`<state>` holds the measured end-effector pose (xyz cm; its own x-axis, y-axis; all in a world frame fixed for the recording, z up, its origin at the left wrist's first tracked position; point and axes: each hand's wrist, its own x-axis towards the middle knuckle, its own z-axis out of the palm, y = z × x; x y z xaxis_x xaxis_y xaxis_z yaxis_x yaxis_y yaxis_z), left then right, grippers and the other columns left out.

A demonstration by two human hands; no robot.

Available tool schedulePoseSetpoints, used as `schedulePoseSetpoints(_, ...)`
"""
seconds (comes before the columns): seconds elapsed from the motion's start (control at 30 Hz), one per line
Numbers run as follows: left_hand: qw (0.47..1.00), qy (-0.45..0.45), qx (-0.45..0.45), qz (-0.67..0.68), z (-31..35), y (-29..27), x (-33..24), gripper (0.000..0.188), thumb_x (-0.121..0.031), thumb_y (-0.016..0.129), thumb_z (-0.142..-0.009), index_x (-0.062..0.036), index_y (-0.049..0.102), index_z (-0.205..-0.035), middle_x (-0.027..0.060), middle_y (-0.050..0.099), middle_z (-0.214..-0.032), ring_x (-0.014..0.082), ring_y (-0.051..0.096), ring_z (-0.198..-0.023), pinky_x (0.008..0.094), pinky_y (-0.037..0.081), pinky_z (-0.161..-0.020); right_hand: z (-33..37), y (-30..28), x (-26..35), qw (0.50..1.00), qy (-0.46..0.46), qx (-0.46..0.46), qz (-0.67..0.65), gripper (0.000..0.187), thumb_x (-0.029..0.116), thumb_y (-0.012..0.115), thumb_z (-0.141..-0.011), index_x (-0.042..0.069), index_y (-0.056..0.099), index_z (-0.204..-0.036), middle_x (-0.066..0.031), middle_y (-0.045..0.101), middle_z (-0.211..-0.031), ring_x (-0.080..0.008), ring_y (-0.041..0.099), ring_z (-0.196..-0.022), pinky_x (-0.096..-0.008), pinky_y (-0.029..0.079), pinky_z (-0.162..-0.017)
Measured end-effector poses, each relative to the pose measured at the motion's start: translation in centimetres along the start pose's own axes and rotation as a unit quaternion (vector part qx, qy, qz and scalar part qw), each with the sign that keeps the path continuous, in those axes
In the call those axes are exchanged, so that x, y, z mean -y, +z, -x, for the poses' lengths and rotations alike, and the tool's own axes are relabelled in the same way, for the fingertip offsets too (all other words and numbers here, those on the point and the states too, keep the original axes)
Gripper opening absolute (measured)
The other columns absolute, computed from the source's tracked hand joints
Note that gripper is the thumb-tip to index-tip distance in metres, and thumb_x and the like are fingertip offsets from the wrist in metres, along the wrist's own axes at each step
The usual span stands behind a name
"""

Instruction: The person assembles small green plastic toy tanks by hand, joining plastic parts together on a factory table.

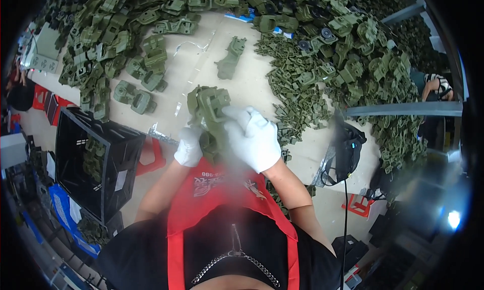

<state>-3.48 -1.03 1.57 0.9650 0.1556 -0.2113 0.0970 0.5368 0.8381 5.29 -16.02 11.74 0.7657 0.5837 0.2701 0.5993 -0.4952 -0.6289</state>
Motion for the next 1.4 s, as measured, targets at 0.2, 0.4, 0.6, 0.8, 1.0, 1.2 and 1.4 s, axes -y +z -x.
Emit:
schedulePoseSetpoints(0.2, 0.999, 0.035, -0.031, -0.021, 0.5, 3.4, -1.1, 0.090, -0.076, 0.049, -0.078, -0.0012, 0.046, -0.128, 0.0054, 0.057, -0.108, 0.0133, 0.057, -0.094, 0.0264, 0.049, -0.077, 0.6, 1.2, 2.2, 0.997, 0.044, -0.059, 0.023, 0.024, 0.009, 0.062, -0.078, 0.013, 0.064, -0.101, -0.0129, 0.062, -0.084, -0.0349, 0.062, -0.071, -0.0425, 0.052, -0.064)
schedulePoseSetpoints(0.4, 0.998, 0.028, 0.041, 0.044, -1.1, 3.7, -2.9, 0.054, -0.014, 0.064, -0.077, -0.0044, 0.047, -0.126, 0.0073, 0.059, -0.112, 0.0178, 0.060, -0.100, 0.0310, 0.051, -0.086, -1.0, 0.8, 0.3, 0.987, 0.108, -0.006, -0.122, 0.034, 0.014, 0.068, -0.078, 0.010, 0.064, -0.112, -0.0126, 0.065, -0.093, -0.0257, 0.067, -0.078, -0.0349, 0.053, -0.070)
schedulePoseSetpoints(0.6, 0.990, 0.022, 0.018, 0.138, -1.5, 2.2, -3.2, 0.048, -0.022, 0.064, -0.082, -0.0015, 0.048, -0.122, 0.0131, 0.058, -0.105, 0.0251, 0.061, -0.092, 0.0401, 0.054, -0.081, 2.1, -1.9, -1.3, 0.935, 0.207, 0.120, -0.262, 0.077, 0.041, 0.078, -0.072, 0.004, 0.050, -0.133, -0.0185, 0.064, -0.112, -0.0238, 0.065, -0.096, -0.0332, 0.051, -0.086)
schedulePoseSetpoints(0.8, 0.988, 0.126, -0.041, 0.079, -1.6, 3.1, -2.9, 0.057, -0.034, 0.067, -0.080, -0.0012, 0.048, -0.121, 0.0104, 0.056, -0.108, 0.0215, 0.058, -0.095, 0.0367, 0.049, -0.083, 3.8, 0.1, 1.1, 0.934, 0.265, 0.083, -0.226, 0.081, 0.045, 0.074, -0.073, 0.003, 0.045, -0.135, -0.0254, 0.058, -0.119, -0.0384, 0.059, -0.107, -0.0427, 0.047, -0.093)
schedulePoseSetpoints(1.0, 0.992, 0.090, -0.091, -0.016, -1.5, 3.0, -2.4, 0.079, -0.055, 0.063, -0.083, -0.0037, 0.036, -0.136, 0.0088, 0.049, -0.125, 0.0189, 0.049, -0.114, 0.0348, 0.042, -0.096, 2.5, 0.3, 1.3, 0.937, 0.296, 0.174, -0.069, 0.081, 0.044, 0.069, -0.072, -0.005, 0.043, -0.132, -0.0262, 0.061, -0.113, -0.0406, 0.061, -0.101, -0.0419, 0.048, -0.090)
schedulePoseSetpoints(1.2, 0.964, 0.071, -0.250, -0.056, -2.1, 1.0, -2.7, 0.052, -0.037, 0.056, -0.094, -0.0058, 0.038, -0.132, 0.0006, 0.048, -0.108, 0.0107, 0.044, -0.094, 0.0288, 0.041, -0.085, 4.8, 3.1, -1.9, 0.905, 0.320, -0.089, -0.264, 0.063, 0.034, 0.069, -0.073, -0.006, 0.054, -0.120, -0.0230, 0.066, -0.100, -0.0275, 0.066, -0.094, -0.0338, 0.051, -0.084)
schedulePoseSetpoints(1.4, 0.971, -0.016, -0.239, 0.005, -1.4, 1.7, -4.2, 0.029, -0.015, 0.066, -0.086, -0.0083, 0.052, -0.111, 0.0021, 0.057, -0.094, 0.0126, 0.056, -0.083, 0.0302, 0.048, -0.076, 7.3, 7.8, -11.1, 0.918, 0.390, 0.046, 0.062, 0.058, 0.033, 0.073, -0.077, -0.004, 0.057, -0.119, -0.0197, 0.062, -0.107, -0.0226, 0.063, -0.092, -0.0299, 0.050, -0.080)
